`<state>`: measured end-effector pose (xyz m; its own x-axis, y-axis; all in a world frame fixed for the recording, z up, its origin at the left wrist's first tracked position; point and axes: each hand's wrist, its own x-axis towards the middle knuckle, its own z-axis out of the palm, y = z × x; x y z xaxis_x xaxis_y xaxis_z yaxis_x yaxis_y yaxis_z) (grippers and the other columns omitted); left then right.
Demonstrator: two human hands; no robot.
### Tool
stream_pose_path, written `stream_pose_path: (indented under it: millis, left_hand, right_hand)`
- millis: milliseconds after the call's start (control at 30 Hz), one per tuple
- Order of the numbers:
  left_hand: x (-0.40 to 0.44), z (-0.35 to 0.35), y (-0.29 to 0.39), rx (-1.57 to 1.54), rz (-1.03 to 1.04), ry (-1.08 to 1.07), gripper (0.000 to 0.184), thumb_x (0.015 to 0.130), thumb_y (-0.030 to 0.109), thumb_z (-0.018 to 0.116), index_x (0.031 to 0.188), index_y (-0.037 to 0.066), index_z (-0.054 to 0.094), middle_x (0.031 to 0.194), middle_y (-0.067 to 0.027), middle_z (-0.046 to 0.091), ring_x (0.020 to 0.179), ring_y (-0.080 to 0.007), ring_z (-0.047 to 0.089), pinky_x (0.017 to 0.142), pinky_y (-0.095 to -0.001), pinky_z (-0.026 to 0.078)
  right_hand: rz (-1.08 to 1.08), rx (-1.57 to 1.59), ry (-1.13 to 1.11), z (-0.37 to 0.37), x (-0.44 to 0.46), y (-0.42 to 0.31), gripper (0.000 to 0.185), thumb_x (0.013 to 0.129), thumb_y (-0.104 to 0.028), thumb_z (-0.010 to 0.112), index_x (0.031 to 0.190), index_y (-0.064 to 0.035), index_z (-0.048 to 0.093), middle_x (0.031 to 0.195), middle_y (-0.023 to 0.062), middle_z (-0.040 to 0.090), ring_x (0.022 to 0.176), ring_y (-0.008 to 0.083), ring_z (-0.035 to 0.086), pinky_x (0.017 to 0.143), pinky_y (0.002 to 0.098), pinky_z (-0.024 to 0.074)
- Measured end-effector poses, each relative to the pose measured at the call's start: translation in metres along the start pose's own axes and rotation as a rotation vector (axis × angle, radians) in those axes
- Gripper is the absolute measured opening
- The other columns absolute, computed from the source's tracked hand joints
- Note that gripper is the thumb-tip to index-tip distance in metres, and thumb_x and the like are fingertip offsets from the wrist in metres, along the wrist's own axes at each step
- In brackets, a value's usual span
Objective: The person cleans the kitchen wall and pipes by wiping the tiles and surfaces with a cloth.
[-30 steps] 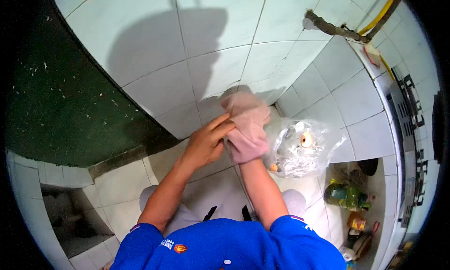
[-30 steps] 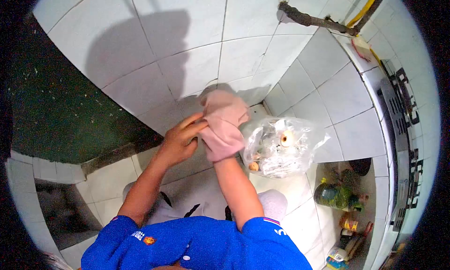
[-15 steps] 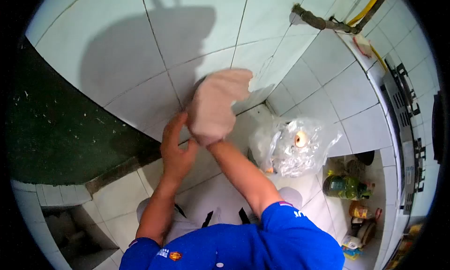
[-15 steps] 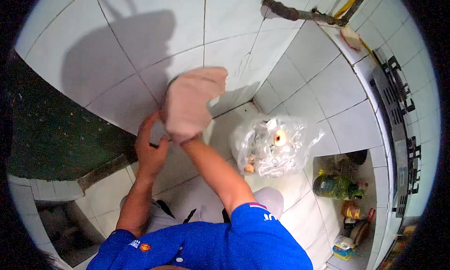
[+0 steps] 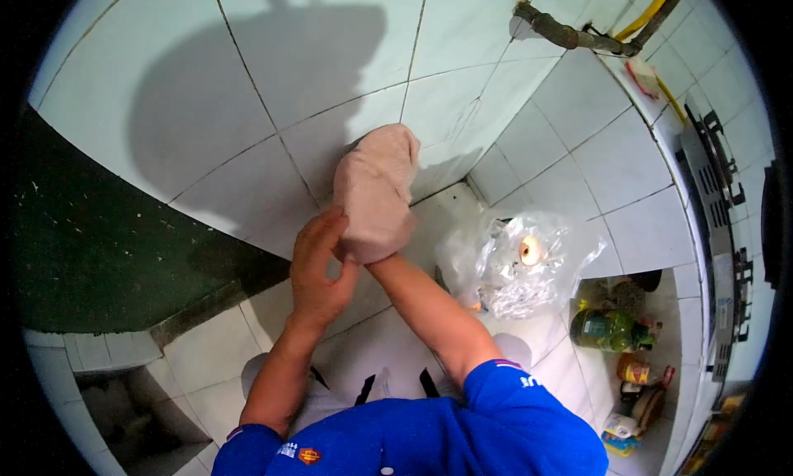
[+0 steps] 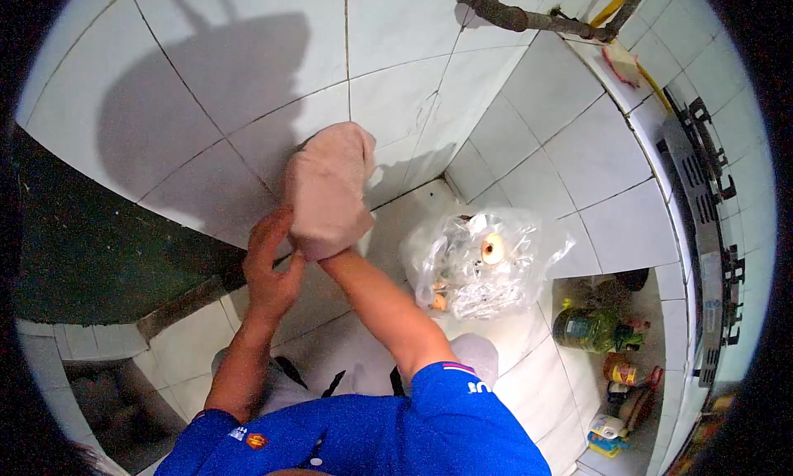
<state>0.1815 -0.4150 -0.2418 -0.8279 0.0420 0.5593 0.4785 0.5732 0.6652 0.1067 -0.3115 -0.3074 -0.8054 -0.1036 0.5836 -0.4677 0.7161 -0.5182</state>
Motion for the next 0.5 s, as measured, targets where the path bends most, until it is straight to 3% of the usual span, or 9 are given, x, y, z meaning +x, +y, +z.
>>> stream_pose_path:
  millis: [33,67,167,233,267,367,433,500]
  left_hand:
    - [0.0,0.0,0.0,0.0,0.0,-0.001,0.056,0.072,-0.002,0.066,0.127,0.006,0.06,0.133,-0.0135,0.059,0.121,-0.0341,0.055,0.104,-0.0449,0.042]
    - [0.001,0.0,-0.001,0.045,0.057,-0.015,0.055,0.072,-0.002,0.066,0.126,0.007,0.06,0.132,-0.0131,0.06,0.12,-0.0337,0.055,0.104,-0.0444,0.042]
    - [0.004,0.001,-0.001,0.068,0.09,-0.026,0.052,0.073,-0.002,0.067,0.123,0.009,0.062,0.131,-0.0119,0.06,0.119,-0.0328,0.056,0.102,-0.0432,0.044]
    - [-0.001,0.002,0.003,0.049,0.038,-0.026,0.05,0.073,-0.002,0.067,0.122,0.009,0.063,0.131,-0.0112,0.06,0.119,-0.0321,0.056,0.101,-0.0426,0.044]
    - [-0.001,0.002,0.006,0.025,0.029,-0.023,0.049,0.073,-0.002,0.067,0.12,0.009,0.064,0.129,-0.0106,0.061,0.117,-0.0313,0.057,0.1,-0.042,0.045]
    - [-0.001,0.002,-0.002,0.043,0.034,-0.014,0.045,0.073,-0.002,0.067,0.117,0.009,0.066,0.124,-0.0102,0.062,0.113,-0.0302,0.058,0.097,-0.041,0.047]
    - [0.001,0.001,-0.002,0.089,0.018,-0.011,0.044,0.074,-0.003,0.067,0.116,0.009,0.067,0.121,-0.0103,0.062,0.111,-0.0298,0.059,0.095,-0.0405,0.048]
    - [0.003,-0.001,0.001,-0.078,-0.093,0.001,0.039,0.075,-0.004,0.067,0.113,0.008,0.068,0.116,-0.0096,0.063,0.106,-0.0289,0.06,0.09,-0.0388,0.05]
  right_hand:
    - [0.103,-0.099,-0.141,-0.012,0.003,-0.007,0.049,0.094,-0.034,0.049,0.136,-0.0095,0.049,0.132,0.0173,0.053,0.125,0.0374,0.047,0.108,0.0454,0.0359]
    - [0.102,-0.101,-0.135,-0.006,0.001,-0.004,0.049,0.094,-0.034,0.049,0.136,-0.0095,0.049,0.132,0.0173,0.053,0.125,0.0374,0.047,0.108,0.0454,0.0359]
    - [0.119,0.12,-0.341,0.002,0.006,0.008,0.052,0.097,-0.036,0.046,0.142,-0.0106,0.044,0.141,0.0147,0.049,0.132,0.0343,0.043,0.112,0.0447,0.0316]
    - [0.102,-0.253,-0.766,-0.02,0.029,0.005,0.055,0.097,-0.037,0.046,0.146,-0.0116,0.04,0.147,0.0137,0.044,0.137,0.0319,0.039,0.115,0.0443,0.0293]
    - [0.14,-0.252,-0.767,-0.026,0.03,0.0,0.056,0.097,-0.037,0.045,0.147,-0.0117,0.04,0.147,0.0136,0.043,0.137,0.0319,0.039,0.115,0.0442,0.029]
    - [0.104,-0.039,-0.32,0.001,-0.002,0.008,0.057,0.098,-0.037,0.045,0.148,-0.012,0.038,0.149,0.0135,0.041,0.138,0.0317,0.037,0.116,0.0438,0.028]
    - [0.078,0.001,-0.252,-0.001,-0.003,0.006,0.057,0.098,-0.037,0.045,0.149,-0.0122,0.037,0.15,0.0135,0.04,0.139,0.0316,0.036,0.117,0.0436,0.0274]
    - [0.107,-0.001,-0.271,-0.009,0.004,0.007,0.058,0.098,-0.038,0.045,0.15,-0.0123,0.036,0.151,0.0134,0.039,0.14,0.0315,0.035,0.117,0.0433,0.0267]
